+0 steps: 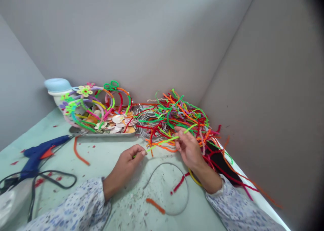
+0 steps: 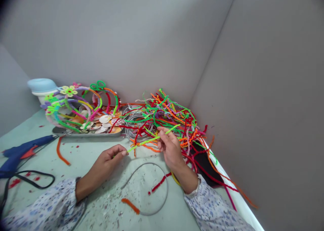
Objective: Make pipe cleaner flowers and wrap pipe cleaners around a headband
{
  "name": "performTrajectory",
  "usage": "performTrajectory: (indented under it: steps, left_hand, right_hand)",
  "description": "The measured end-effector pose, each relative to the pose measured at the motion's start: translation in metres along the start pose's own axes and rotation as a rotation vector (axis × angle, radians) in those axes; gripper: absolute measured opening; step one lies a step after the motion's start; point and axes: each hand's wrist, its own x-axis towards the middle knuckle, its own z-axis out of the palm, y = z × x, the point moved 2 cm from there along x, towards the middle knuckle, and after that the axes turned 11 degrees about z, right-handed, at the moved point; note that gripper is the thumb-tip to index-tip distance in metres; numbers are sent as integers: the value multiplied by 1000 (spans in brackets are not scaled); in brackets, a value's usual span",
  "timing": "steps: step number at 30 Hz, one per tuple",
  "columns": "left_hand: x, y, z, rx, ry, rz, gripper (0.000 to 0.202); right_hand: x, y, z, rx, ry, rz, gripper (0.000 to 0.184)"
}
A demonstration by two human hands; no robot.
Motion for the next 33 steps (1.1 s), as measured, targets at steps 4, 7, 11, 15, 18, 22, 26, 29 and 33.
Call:
performTrajectory:
  steps: [4,7,11,15,18,22,26,29,33]
  left_hand:
    - [-2,-1,2,-61,-71,31,23]
    - [-2,-2,2,-89,-62,65,24]
    - [-2,-2,1,-126,-9,45,29]
    - [-2,3,-1,-116,28,47,26]
    - [-2,5,-3,-43,63,59,33]
    - [-1,4,-4,-25,74,45,34]
    - [-2,4,-4,-33,69,42,34]
    - [-1,3,-4,-32,58,25,33]
    - [-1,2,-3,-5,42,-1,31]
  right_hand:
    - [2,4,-2,21,40,-7,20]
    - [5,4,-7,63,73,-22,19]
    - [8,5,-10,106,81,-25,19]
    - [8,6,-10,157,52,-19,15]
    - [8,7,-12,175,34,-26,13]
    - [8,8,-14,173,15,-23,13]
    - [8,9,-13,180,-8,2,14]
    - [9,8,-13,212,2,17,11]
    - [11,7,-14,249,25,22,12]
